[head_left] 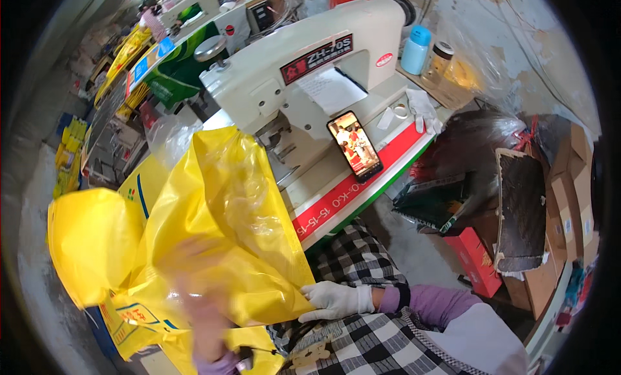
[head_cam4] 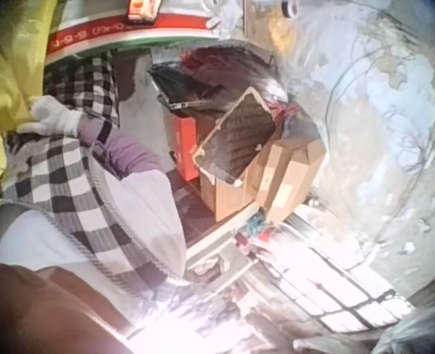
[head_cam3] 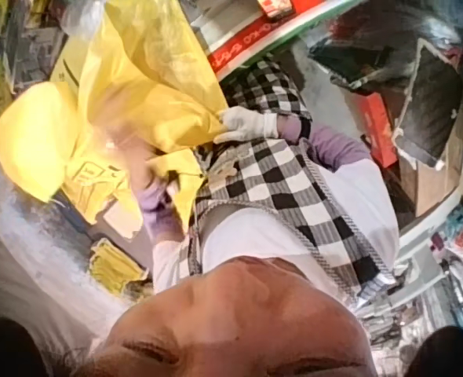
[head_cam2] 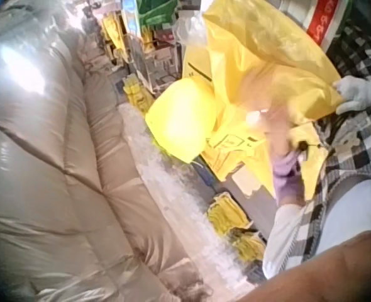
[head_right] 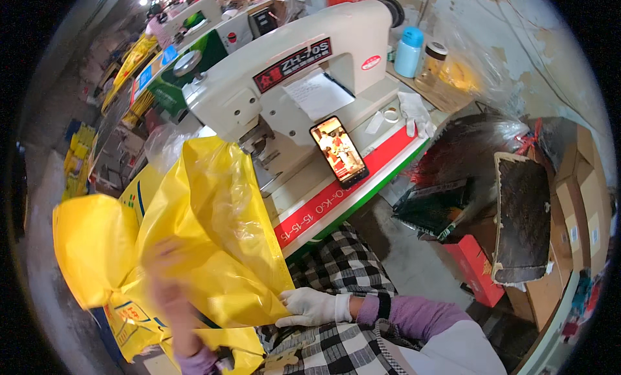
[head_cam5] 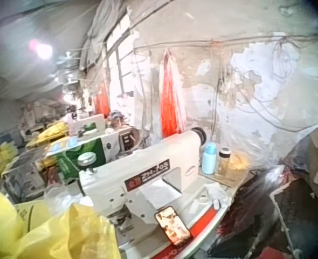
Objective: Sewing the edges of yellow plastic bags using an industrial sewing machine.
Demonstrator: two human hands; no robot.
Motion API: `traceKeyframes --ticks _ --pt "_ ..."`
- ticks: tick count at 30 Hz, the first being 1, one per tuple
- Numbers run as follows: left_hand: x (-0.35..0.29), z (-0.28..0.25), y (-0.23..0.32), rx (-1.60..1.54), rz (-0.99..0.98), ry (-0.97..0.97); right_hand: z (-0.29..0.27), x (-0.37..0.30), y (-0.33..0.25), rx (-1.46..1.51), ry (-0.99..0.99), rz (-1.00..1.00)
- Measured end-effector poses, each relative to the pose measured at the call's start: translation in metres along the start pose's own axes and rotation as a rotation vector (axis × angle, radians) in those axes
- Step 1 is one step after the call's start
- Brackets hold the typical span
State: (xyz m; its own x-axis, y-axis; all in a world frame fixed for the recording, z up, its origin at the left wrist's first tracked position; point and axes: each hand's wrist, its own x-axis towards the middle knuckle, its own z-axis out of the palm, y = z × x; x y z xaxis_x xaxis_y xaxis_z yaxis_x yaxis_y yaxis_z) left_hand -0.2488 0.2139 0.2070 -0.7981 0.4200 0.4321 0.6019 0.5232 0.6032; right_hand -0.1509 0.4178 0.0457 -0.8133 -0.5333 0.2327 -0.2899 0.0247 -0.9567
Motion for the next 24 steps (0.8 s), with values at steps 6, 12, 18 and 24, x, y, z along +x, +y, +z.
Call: traceKeyframes --ticks 6,12,18,24 --pt "0.067 0.165 -0.102 -0.722 -0.199 -0.225 -0.02 -0.009 -0.013 -0.199 -0.092 -0.048" --pt "0.066 0.117 -0.198 -0.389 -0.576 -0.147 -0.035 -0.029 -0.003 0.127 -0.08 0.19" --pt "0.019 0.076 -0.156 -0.225 -0.352 -0.379 -0.074 0.022 -0.011 -0.18 0.107 0.152" --pt "0.021 0.092 -0.129 -0.257 -0.365 -0.327 -0.073 0.147 0.042 -1.106 0.411 0.053"
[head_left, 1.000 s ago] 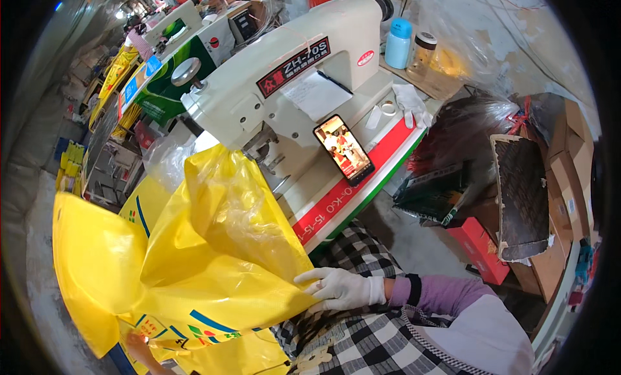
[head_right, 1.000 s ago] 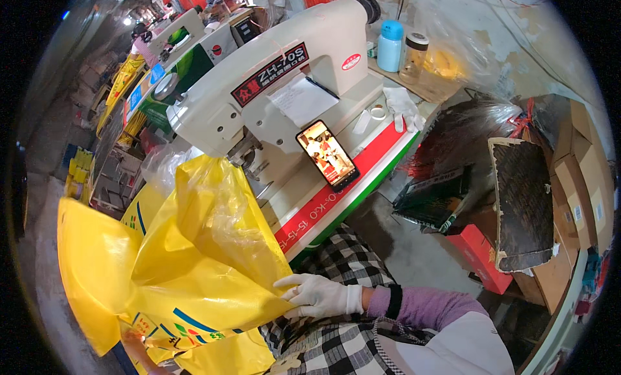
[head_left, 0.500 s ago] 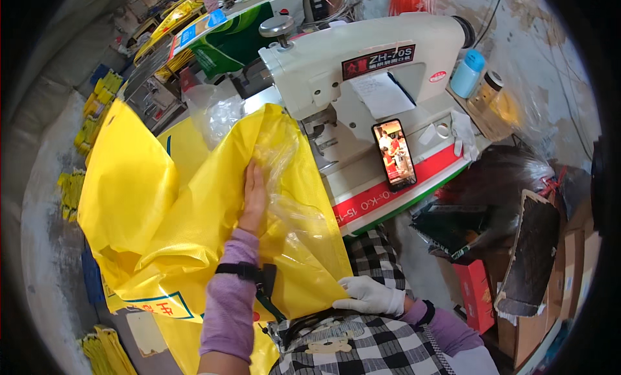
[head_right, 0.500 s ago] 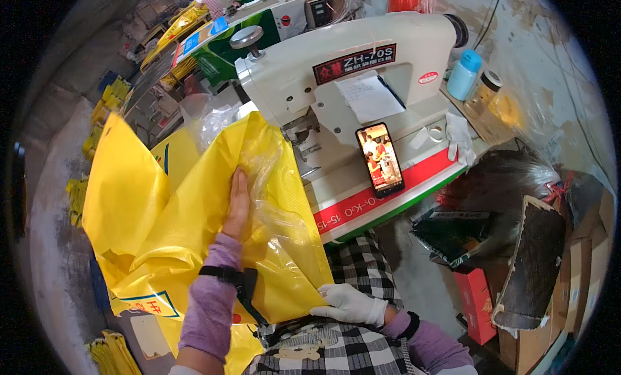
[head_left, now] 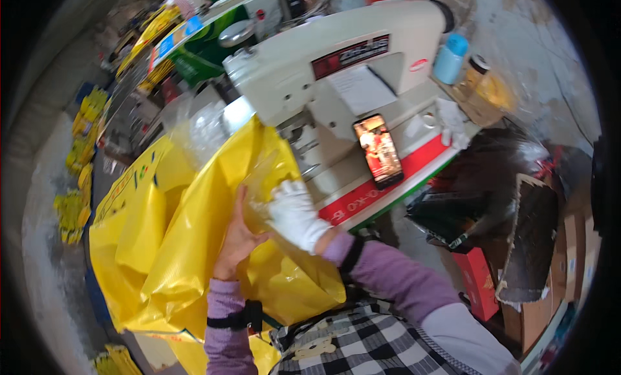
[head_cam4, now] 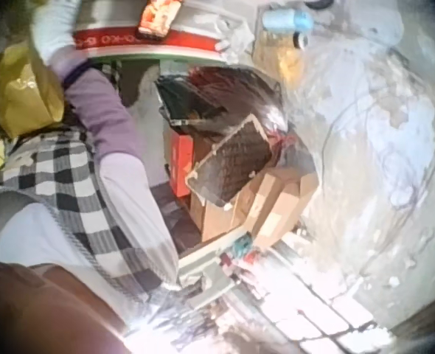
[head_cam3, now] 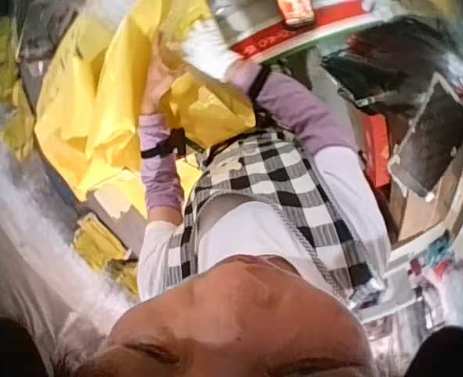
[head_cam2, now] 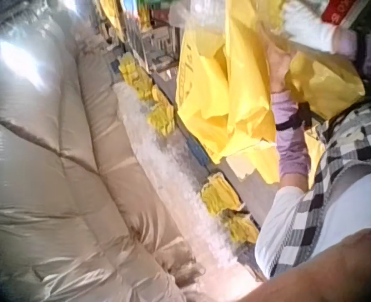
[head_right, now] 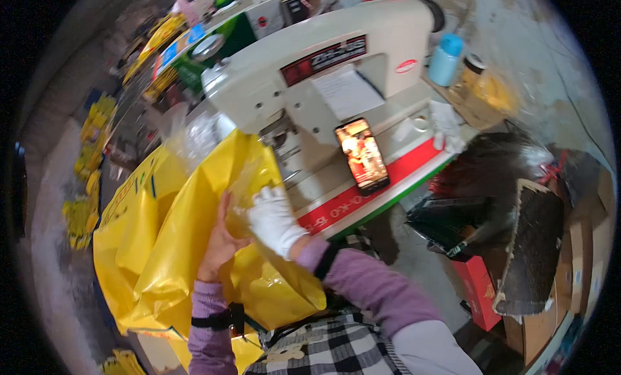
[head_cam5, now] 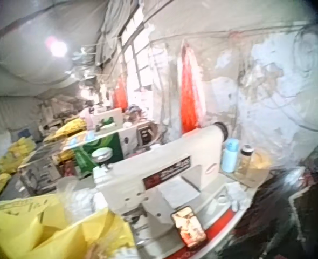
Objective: Sewing the edges of yellow plastic bags using an industrial sewing machine.
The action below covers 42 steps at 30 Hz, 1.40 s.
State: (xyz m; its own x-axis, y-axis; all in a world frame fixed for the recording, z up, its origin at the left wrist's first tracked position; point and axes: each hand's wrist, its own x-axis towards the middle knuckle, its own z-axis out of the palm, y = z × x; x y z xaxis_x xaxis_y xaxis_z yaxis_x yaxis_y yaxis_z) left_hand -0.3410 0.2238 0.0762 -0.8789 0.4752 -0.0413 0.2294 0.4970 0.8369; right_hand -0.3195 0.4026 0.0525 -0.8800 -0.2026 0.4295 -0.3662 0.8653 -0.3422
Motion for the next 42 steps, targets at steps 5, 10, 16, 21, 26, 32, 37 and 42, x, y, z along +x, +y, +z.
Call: traceKeyframes --ticks 5,10,16,21,26,32,37,42 --pt "-0.005 0.029 -0.041 0.107 0.059 0.333 -0.022 -0.021 -0.027 0.616 -0.011 0.014" --pt "-0.009 0.028 -0.039 0.354 0.224 0.284 -0.045 -0.038 -0.008 0.459 0.165 -0.027" --pt "-0.01 0.015 -0.027 0.568 0.152 0.082 -0.036 -0.011 0.034 0.207 -0.285 -0.476" --pt "0.027 0.041 0.026 -0.065 0.239 0.021 -0.04 -0.018 0.026 0.398 0.007 -0.008" --pt "0.031 0.066 -0.027 -0.274 0.017 0.108 -0.061 -0.066 0.011 0.354 0.124 0.001" --pt "0.051 0.07 -0.022 -0.155 -0.029 0.307 -0.068 -0.19 0.017 0.473 -0.285 -0.209" --pt "0.064 0.07 -0.028 -0.107 0.083 0.334 -0.056 -0.187 0.005 0.823 -0.402 -0.234" --pt "0.07 0.087 -0.017 -0.041 0.062 0.381 -0.035 -0.193 -0.006 0.82 -0.427 -0.316"
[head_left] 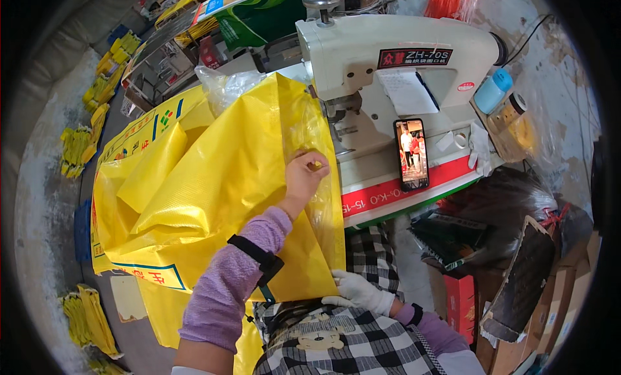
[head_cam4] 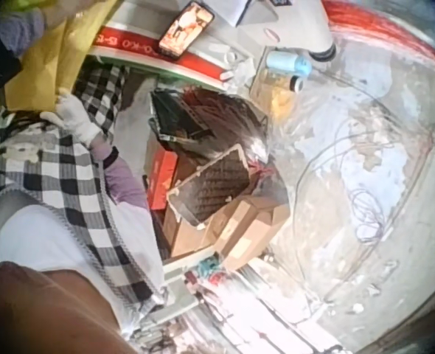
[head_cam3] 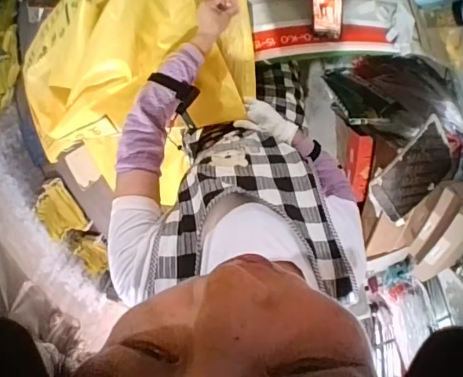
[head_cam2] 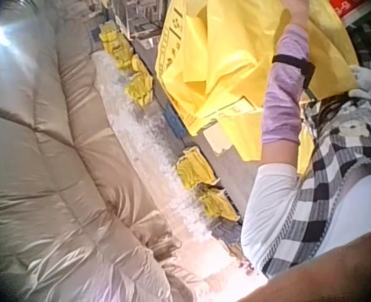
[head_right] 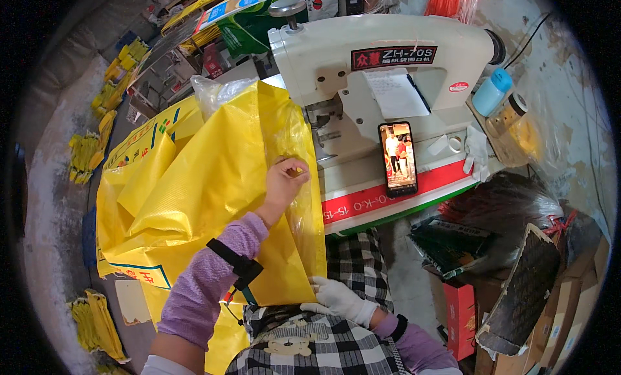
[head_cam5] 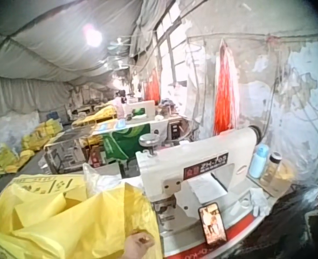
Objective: Sewing the edges of yellow plastic bags using an industrial sewing machine.
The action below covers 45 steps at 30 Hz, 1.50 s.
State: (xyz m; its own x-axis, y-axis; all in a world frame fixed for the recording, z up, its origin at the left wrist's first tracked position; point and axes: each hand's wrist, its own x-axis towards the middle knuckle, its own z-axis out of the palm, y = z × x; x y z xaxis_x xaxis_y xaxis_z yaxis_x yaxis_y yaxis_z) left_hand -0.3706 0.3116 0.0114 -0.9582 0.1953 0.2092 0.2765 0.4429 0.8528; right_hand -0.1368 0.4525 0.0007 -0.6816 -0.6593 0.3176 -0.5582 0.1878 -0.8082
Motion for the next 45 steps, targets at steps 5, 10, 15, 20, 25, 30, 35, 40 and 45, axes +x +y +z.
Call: traceKeyframes --ticks 5,10,15,20,25,30,35,40,45 --pt "0.006 0.015 -0.015 0.05 -0.147 0.152 -0.02 -0.018 -0.025 0.348 0.08 0.377" --pt "0.016 0.027 -0.022 -0.155 -0.309 0.253 -0.026 -0.029 -0.035 0.318 0.161 0.401" --pt "0.011 0.007 0.007 -0.363 -0.064 0.28 -0.026 -0.038 -0.031 0.294 0.175 0.421" --pt "-0.019 0.011 0.004 0.406 0.112 0.137 -0.014 -0.037 -0.028 0.054 0.13 0.26" --pt "-0.019 0.021 0.005 0.353 -0.006 0.113 -0.021 -0.024 -0.042 -0.038 0.1 0.276" --pt "-0.023 0.037 -0.006 0.242 0.026 0.161 -0.02 -0.026 -0.042 -0.066 0.081 0.259" --pt "-0.021 0.049 0.001 0.309 -0.022 0.195 -0.026 -0.026 -0.051 -0.108 0.058 0.314" --pt "-0.004 0.038 -0.009 0.105 -0.048 0.257 -0.03 -0.035 -0.04 0.093 0.126 0.374" --pt "0.011 -0.009 -0.008 -0.14 -0.171 0.326 -0.039 -0.035 -0.042 0.229 0.155 0.556"
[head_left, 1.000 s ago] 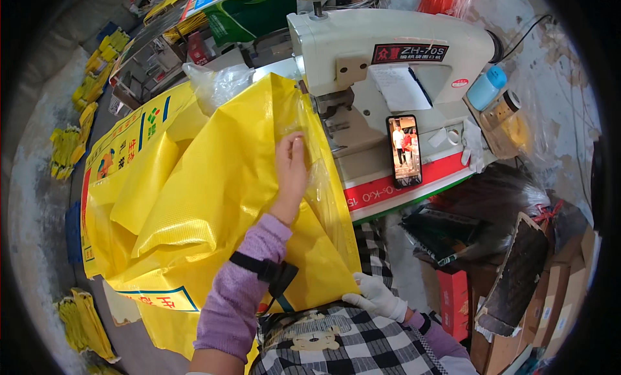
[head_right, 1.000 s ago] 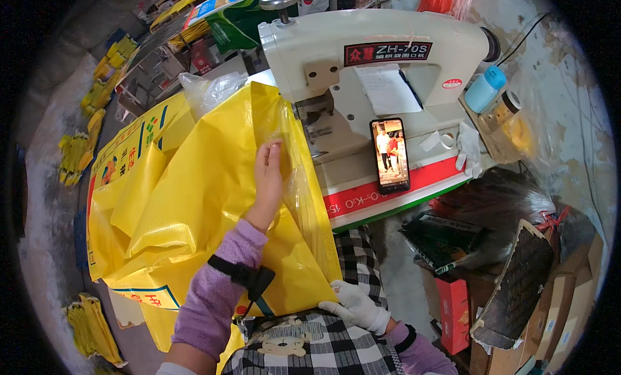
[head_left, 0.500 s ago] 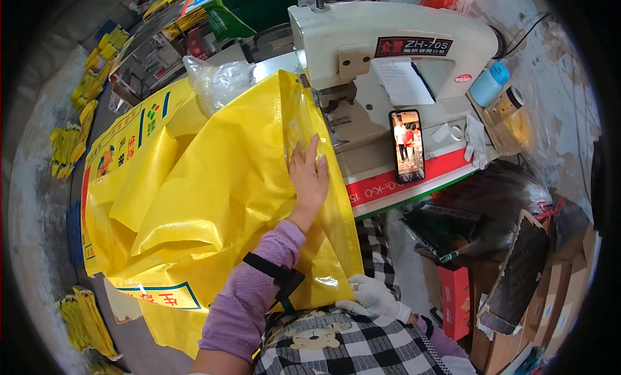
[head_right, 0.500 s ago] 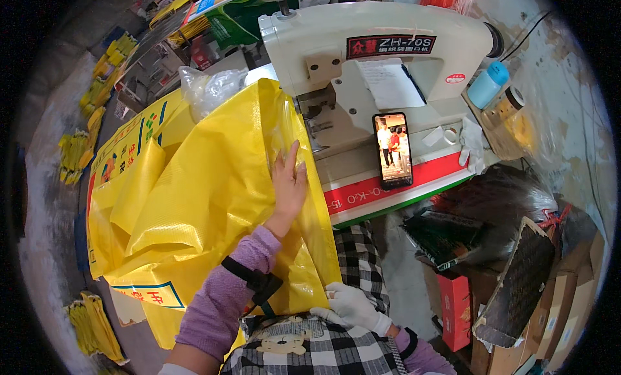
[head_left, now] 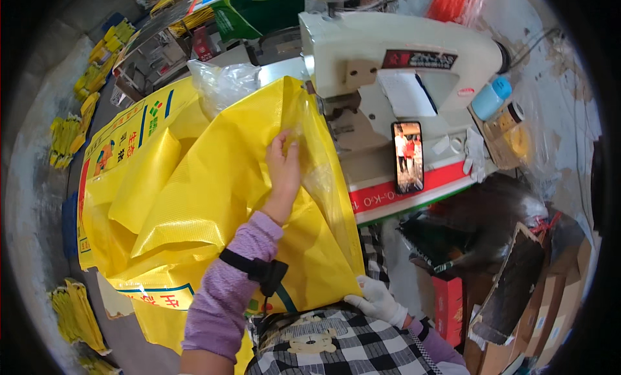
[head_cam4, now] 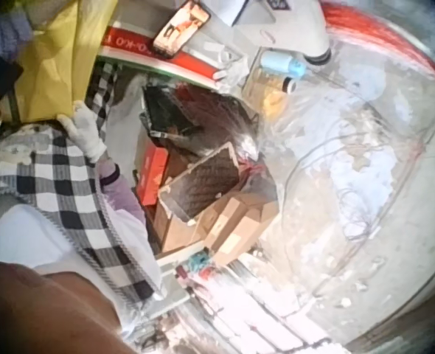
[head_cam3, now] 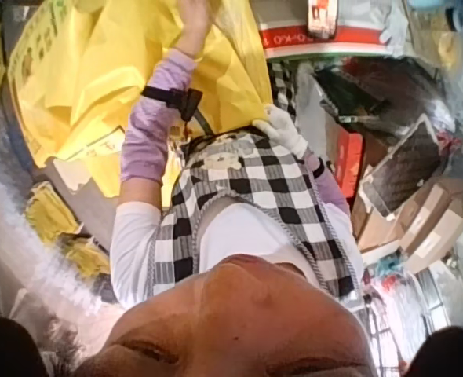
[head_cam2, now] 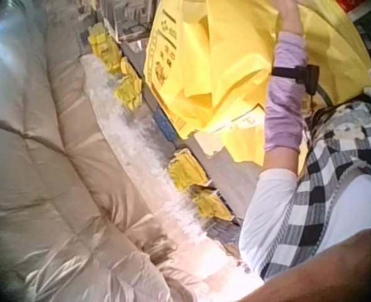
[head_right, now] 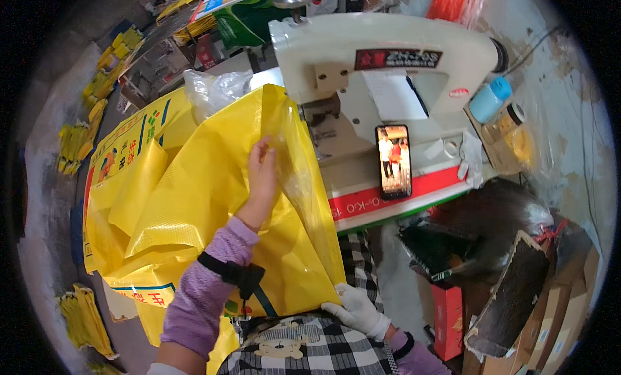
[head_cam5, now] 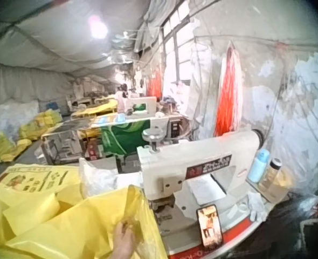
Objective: Sewing the edges of yellow plastic bags using an industrial sewing machine.
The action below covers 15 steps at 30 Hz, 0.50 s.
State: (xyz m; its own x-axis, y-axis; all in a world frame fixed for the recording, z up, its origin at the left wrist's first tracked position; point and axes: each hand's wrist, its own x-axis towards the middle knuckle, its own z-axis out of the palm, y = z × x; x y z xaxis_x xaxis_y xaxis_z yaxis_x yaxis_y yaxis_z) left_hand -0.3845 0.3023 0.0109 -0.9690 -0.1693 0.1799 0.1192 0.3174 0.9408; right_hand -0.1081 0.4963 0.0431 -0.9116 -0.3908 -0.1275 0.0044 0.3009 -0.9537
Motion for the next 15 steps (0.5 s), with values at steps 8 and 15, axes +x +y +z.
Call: traceKeyframes --ticks 8,15 --pt "0.075 -0.098 0.034 0.85 0.609 -0.36 -0.022 0.113 -0.011 -0.048 0.132 -0.138" --pt "0.082 -0.323 0.052 1.178 0.445 0.203 -0.013 0.131 -0.007 0.122 0.247 -0.113"
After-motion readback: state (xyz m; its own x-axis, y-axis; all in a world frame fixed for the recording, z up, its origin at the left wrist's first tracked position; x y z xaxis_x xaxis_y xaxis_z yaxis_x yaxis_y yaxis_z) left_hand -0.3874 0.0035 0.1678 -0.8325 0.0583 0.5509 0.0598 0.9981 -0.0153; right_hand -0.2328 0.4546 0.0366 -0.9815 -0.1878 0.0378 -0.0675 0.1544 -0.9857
